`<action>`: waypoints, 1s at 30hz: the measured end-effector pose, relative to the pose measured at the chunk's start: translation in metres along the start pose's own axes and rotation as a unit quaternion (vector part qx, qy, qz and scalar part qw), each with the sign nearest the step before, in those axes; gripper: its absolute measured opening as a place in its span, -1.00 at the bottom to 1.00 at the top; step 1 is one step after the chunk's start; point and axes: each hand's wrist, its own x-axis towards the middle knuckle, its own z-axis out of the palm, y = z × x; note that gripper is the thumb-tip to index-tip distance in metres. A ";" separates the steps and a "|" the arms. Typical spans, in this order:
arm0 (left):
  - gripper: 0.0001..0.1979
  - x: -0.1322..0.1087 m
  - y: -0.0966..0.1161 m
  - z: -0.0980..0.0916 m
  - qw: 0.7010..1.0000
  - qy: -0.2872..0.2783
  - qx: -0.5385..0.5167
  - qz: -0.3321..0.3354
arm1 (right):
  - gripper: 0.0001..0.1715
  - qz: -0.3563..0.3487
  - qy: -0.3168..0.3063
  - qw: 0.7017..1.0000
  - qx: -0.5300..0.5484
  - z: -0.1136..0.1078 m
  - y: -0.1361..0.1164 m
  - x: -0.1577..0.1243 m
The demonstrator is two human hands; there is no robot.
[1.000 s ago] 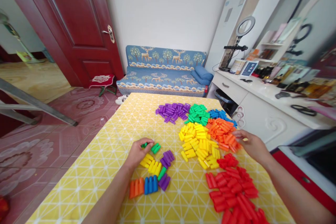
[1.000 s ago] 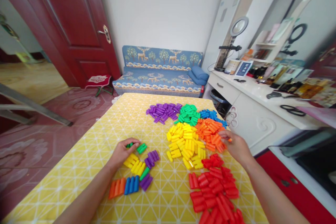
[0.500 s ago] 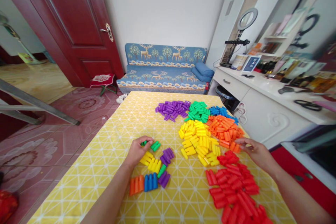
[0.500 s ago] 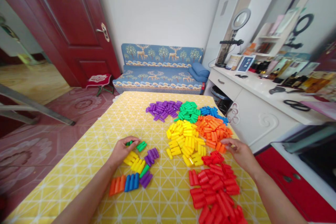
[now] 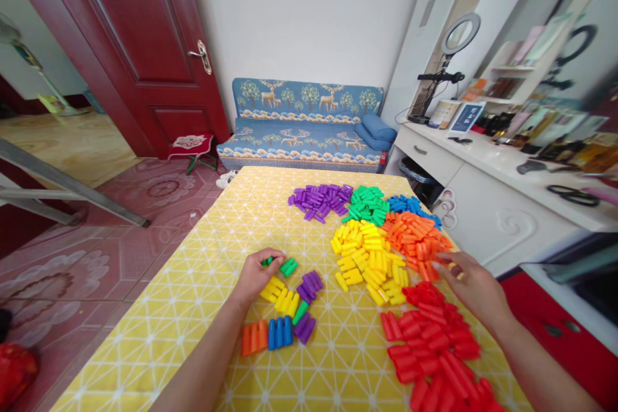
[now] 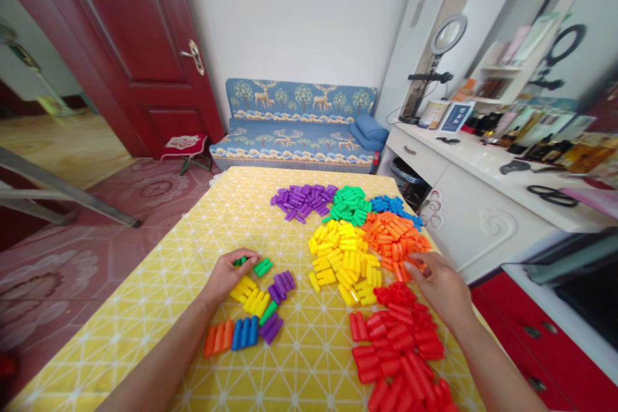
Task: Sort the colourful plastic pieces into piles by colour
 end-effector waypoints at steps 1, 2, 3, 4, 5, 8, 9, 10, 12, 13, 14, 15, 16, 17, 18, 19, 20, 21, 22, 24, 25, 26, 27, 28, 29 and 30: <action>-0.78 0.000 0.000 0.000 1.000 0.000 0.001 -0.001 | -0.47 0.022 -0.014 0.999 -0.025 -0.001 -0.002 -0.002; -0.78 0.000 -0.001 0.000 1.000 -0.001 0.002 -0.002 | -0.44 0.042 -0.032 0.998 -0.043 -0.001 -0.004 -0.004; -0.78 0.000 -0.001 0.000 1.000 -0.001 0.003 -0.002 | -0.42 0.056 -0.052 0.996 -0.054 0.001 -0.005 -0.005; -0.78 0.000 -0.001 0.000 1.000 -0.003 0.005 -0.002 | -0.41 0.063 -0.069 0.994 -0.057 0.003 -0.005 -0.007; -0.77 0.000 -0.001 0.000 1.000 -0.005 0.007 0.000 | -0.43 0.065 -0.081 0.993 -0.055 0.007 -0.005 -0.008; -0.77 0.000 -0.001 0.000 1.000 -0.005 0.013 0.006 | -0.54 0.061 -0.084 0.993 -0.047 0.016 -0.004 -0.010; -0.76 0.000 0.000 0.000 1.000 -0.004 0.016 0.006 | -0.58 0.062 -0.083 0.993 -0.051 0.017 -0.005 -0.011; -0.76 0.000 0.000 -0.001 1.000 -0.002 0.018 0.006 | -0.60 0.064 -0.082 0.993 -0.060 0.017 -0.006 -0.012; -0.75 -0.001 0.001 -0.001 1.000 0.000 0.014 0.004 | -0.60 0.068 -0.073 0.991 -0.088 0.012 -0.011 -0.012; -0.73 -0.001 0.001 -0.002 1.000 0.003 0.006 0.002 | -0.58 0.071 -0.063 0.990 -0.103 0.008 -0.017 -0.012; -0.71 -0.001 0.001 -0.002 1.000 0.005 -0.008 -0.001 | -0.55 0.073 -0.049 0.990 -0.110 0.003 -0.025 -0.012; -0.69 -0.002 0.001 -0.003 1.000 0.011 -0.026 -0.005 | -0.52 0.074 -0.034 0.991 -0.108 -0.002 -0.036 -0.011; -0.66 -0.002 0.000 -0.003 0.999 0.019 -0.049 -0.011 | -0.51 0.070 -0.020 0.993 -0.091 -0.006 -0.050 -0.011; -0.63 -0.003 0.000 -0.004 0.997 0.026 -0.078 -0.016 | -0.51 0.061 -0.010 0.996 -0.060 -0.008 -0.067 -0.012; -0.61 -0.003 0.000 -0.004 0.993 0.031 -0.109 -0.021 | -0.53 0.045 -0.010 0.999 -0.018 -0.007 -0.087 -0.014; -0.60 -0.004 0.000 -0.004 0.989 0.033 -0.141 -0.026 | -0.56 0.024 -0.019 0.999 0.032 -0.004 -0.108 -0.018; -0.58 -0.004 0.000 -0.005 0.985 0.033 -0.169 -0.030 | -0.59 -0.004 -0.041 0.995 0.085 0.003 -0.131 -0.023; -0.57 -0.004 0.000 -0.005 0.980 0.031 -0.193 -0.033 | -0.63 -0.041 -0.077 0.987 0.133 0.013 -0.154 -0.029; -0.57 -0.005 0.000 -0.005 0.976 0.030 -0.210 -0.036 | -0.66 -0.070 -0.105 0.978 0.164 0.025 -0.176 -0.036; -0.56 -0.005 0.000 -0.005 0.972 0.031 -0.228 -0.040 | -0.63 -0.122 -0.137 0.963 0.196 0.055 -0.215 -0.050; -0.56 -0.004 -0.001 -0.005 0.972 0.032 -0.231 -0.040 | -0.54 -0.137 -0.150 0.958 0.202 0.071 -0.232 -0.057; -0.56 -0.004 -0.001 -0.005 0.972 0.032 -0.231 -0.038 | -0.43 -0.138 -0.156 0.956 0.206 0.086 -0.245 -0.062; -0.56 -0.004 -0.002 -0.005 0.972 0.032 -0.229 -0.035 | -0.32 -0.136 -0.161 0.955 0.209 0.101 -0.257 -0.066; -0.57 -0.004 -0.003 -0.005 0.973 0.032 -0.225 -0.031 | -0.24 -0.133 -0.163 0.954 0.214 0.113 -0.266 -0.067; -0.57 -0.003 -0.004 -0.005 0.975 0.034 -0.219 -0.027 | -0.19 -0.131 -0.160 0.953 0.220 0.124 -0.274 -0.067; -0.58 -0.002 -0.005 -0.005 0.977 0.037 -0.210 -0.023 | -0.19 -0.133 -0.154 0.952 0.228 0.133 -0.280 -0.066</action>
